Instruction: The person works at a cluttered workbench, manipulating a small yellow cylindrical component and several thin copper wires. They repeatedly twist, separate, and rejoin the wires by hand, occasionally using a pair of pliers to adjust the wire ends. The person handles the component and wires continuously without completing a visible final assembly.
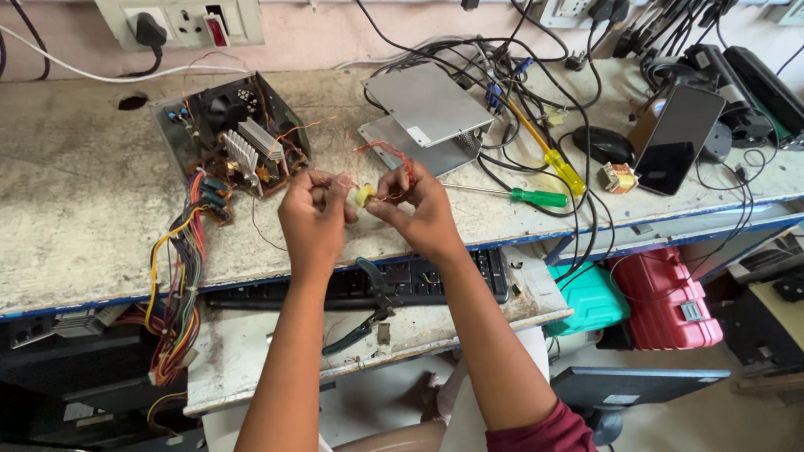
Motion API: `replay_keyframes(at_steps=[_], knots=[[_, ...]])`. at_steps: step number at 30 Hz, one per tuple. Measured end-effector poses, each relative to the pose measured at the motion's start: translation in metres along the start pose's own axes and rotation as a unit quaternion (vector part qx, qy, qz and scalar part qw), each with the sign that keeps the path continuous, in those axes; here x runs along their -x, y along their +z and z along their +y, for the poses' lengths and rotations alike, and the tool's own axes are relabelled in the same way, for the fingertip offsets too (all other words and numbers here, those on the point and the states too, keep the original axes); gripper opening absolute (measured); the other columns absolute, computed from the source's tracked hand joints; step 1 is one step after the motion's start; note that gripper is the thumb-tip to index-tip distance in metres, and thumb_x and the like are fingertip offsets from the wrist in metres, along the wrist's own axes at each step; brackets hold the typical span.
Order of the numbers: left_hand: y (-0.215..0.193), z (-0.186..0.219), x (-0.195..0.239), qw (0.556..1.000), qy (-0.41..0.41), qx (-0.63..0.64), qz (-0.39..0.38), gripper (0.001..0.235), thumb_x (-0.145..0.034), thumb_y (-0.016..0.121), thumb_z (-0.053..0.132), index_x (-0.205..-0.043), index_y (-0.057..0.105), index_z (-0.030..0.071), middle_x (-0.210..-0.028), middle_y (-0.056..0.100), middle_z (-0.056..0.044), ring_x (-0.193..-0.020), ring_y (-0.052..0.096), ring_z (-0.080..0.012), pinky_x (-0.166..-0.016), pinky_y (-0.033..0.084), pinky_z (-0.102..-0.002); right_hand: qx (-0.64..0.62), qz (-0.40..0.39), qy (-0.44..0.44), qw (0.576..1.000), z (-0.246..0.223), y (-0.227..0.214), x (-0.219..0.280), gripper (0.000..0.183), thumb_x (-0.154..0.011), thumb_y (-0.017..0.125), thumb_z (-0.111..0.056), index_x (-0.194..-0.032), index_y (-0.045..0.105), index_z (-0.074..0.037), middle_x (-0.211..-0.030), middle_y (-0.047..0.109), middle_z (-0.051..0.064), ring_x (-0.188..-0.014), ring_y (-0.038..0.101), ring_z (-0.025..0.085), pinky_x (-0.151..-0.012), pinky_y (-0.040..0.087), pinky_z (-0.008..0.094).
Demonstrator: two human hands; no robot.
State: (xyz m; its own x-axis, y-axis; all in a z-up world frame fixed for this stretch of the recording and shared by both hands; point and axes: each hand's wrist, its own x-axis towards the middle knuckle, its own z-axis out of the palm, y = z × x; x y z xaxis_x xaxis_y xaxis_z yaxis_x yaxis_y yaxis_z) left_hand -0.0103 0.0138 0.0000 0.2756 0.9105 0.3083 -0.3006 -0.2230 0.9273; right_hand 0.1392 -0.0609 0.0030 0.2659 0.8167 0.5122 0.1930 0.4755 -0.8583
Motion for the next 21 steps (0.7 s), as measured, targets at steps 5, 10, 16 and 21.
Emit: replay_keyframes(at_steps=[5,10,16,21], knots=[[-0.003,0.008,0.004,0.996,0.062,-0.005,-0.067,0.012,-0.103,0.067,0.014,-0.100,0.061,0.004,-0.094,0.071,-0.009,-0.083,0.064,-0.0103,-0.073,0.052,-0.022,0.010,0.034,-0.001,0.999,-0.002,0.001,0.001,0.045,-0.081,0.082,0.006,-0.091,0.042,-0.012,-0.090,0.062,0.002,-0.086,0.060,0.009,-0.081,0.053,0.028],[-0.004,0.012,0.003,0.981,0.061,0.094,-0.156,0.024,-0.095,0.073,0.008,-0.109,0.055,0.007,-0.113,0.069,-0.008,-0.104,0.065,-0.0096,-0.087,0.055,-0.025,0.027,0.065,0.007,0.998,-0.003,-0.001,0.000,0.040,-0.081,0.082,0.006,-0.092,0.048,-0.010,-0.089,0.064,0.002,-0.083,0.060,0.010,-0.079,0.053,0.028],[-0.005,0.012,0.006,0.988,0.069,0.040,-0.134,0.029,-0.094,0.076,0.014,-0.114,0.056,0.006,-0.106,0.068,-0.007,-0.096,0.064,-0.0104,-0.085,0.054,-0.026,-0.066,0.022,0.006,0.998,-0.006,-0.005,0.003,0.038,-0.085,0.077,0.006,-0.094,0.044,-0.012,-0.095,0.063,0.004,-0.088,0.061,0.010,-0.081,0.053,0.027],[-0.007,0.012,0.005,0.991,0.064,0.036,-0.110,0.033,-0.096,0.076,0.021,-0.117,0.057,0.006,-0.106,0.070,-0.007,-0.097,0.064,-0.0107,-0.088,0.053,-0.026,-0.127,0.013,0.039,0.991,-0.009,-0.006,0.004,0.029,-0.089,0.072,0.005,-0.094,0.048,-0.010,-0.097,0.066,0.006,-0.091,0.062,0.011,-0.084,0.051,0.026]])
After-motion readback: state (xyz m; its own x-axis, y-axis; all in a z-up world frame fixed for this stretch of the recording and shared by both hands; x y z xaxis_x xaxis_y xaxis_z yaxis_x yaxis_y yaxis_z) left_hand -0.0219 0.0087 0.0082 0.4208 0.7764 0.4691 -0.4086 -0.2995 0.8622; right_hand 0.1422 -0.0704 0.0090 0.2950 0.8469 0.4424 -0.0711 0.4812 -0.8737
